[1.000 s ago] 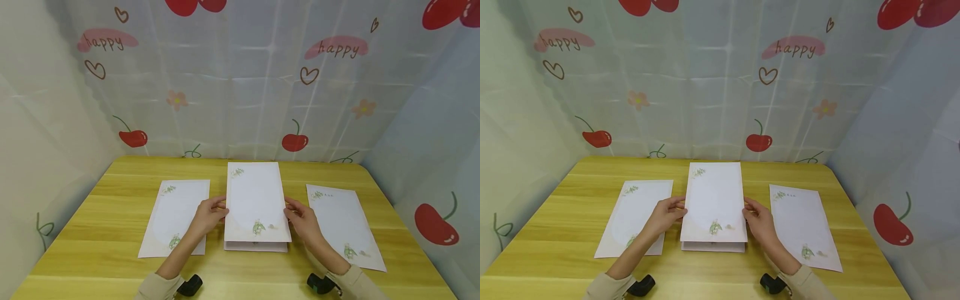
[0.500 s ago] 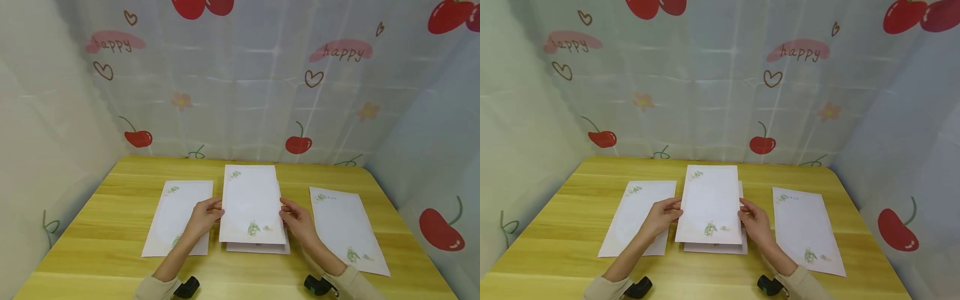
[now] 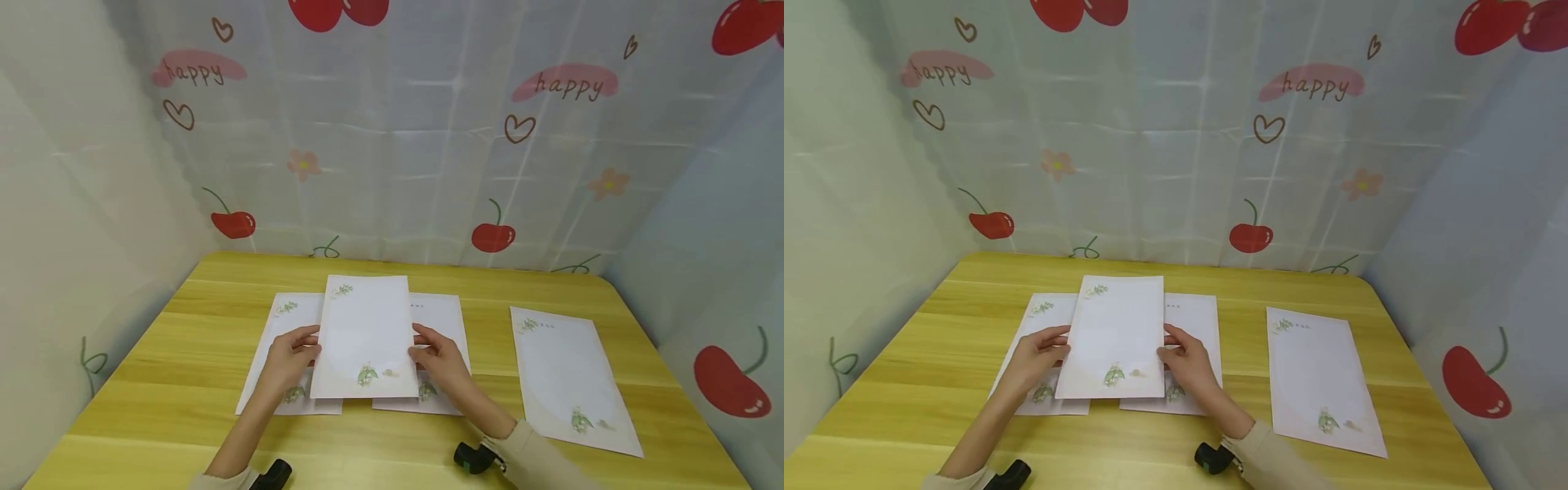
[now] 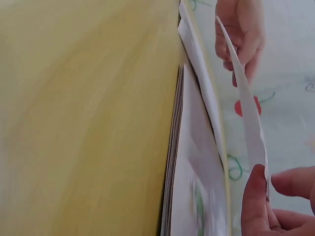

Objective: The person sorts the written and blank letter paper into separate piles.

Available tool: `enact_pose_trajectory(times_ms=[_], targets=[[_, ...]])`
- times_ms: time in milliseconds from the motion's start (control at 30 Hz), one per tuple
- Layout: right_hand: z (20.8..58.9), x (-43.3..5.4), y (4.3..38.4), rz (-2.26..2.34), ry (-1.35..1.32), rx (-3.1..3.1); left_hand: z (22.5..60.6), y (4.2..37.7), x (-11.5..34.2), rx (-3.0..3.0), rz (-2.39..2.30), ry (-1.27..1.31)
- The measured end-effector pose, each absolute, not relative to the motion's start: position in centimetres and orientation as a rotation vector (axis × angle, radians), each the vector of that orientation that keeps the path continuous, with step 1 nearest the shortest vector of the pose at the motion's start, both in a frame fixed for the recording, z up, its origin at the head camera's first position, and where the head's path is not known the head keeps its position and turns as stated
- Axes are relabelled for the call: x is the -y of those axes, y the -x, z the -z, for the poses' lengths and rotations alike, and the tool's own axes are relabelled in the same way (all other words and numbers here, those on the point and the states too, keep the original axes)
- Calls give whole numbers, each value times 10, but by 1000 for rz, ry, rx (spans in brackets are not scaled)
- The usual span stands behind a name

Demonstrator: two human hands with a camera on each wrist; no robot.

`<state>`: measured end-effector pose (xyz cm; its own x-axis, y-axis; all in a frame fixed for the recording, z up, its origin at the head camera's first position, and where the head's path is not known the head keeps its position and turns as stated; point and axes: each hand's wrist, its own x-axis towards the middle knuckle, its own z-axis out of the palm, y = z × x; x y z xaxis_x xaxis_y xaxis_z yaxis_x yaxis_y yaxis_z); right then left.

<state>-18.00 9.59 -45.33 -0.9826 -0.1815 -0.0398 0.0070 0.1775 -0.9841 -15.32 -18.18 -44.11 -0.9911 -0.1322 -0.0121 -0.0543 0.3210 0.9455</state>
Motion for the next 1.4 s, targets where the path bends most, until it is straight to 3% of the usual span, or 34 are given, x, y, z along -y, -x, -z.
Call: enact_pose_trajectory(times_ms=[633,1400], targets=[[454,-14,171,1651,481,-2250,442,126,247,2650,1417,-398],[452,2,177,1494,442,-2291,451,119,261,2810,1087,-325]])
